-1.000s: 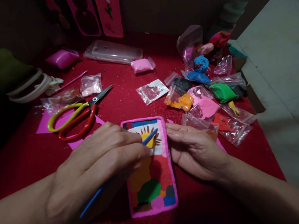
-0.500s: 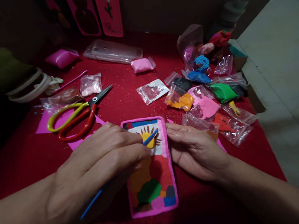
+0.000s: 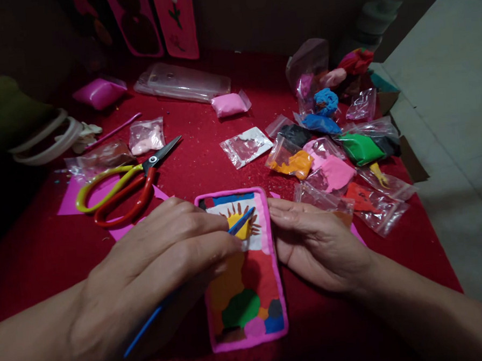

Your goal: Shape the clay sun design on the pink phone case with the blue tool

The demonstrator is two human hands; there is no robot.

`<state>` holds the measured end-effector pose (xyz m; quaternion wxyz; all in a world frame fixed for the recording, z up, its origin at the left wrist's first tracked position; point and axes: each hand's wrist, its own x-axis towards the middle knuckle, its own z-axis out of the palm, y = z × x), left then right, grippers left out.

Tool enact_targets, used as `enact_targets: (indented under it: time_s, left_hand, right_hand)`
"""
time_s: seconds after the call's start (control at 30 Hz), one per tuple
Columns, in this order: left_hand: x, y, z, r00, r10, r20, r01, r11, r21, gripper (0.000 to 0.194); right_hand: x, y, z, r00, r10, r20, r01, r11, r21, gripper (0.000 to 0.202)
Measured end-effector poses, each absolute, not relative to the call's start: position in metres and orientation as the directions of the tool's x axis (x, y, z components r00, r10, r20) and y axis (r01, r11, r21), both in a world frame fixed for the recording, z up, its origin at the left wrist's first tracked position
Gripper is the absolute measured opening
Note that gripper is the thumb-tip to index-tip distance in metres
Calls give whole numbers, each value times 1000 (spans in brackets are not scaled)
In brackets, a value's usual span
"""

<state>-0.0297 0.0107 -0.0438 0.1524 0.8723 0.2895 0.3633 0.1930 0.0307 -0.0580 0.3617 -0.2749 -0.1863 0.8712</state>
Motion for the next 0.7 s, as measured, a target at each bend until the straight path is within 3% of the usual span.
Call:
enact_targets:
  time_s: [0.17,0.37,0.7]
  left_hand:
    - [-34,5,-50,544,611,575,394,-791,469,29]
    - [-30,12,-41,607,643,468,426,-760,492,21]
    - [-30,17,-39,666,640,385,442,-753,487,26]
  right_hand:
    - [192,30,-58,-604,722,-338,-514,-676,-527,23]
    - [192,31,-57,-593,725,-351,-502,-673,-543,21]
    - [192,30,-57,-596,731,-332,-541,-671,-507,20]
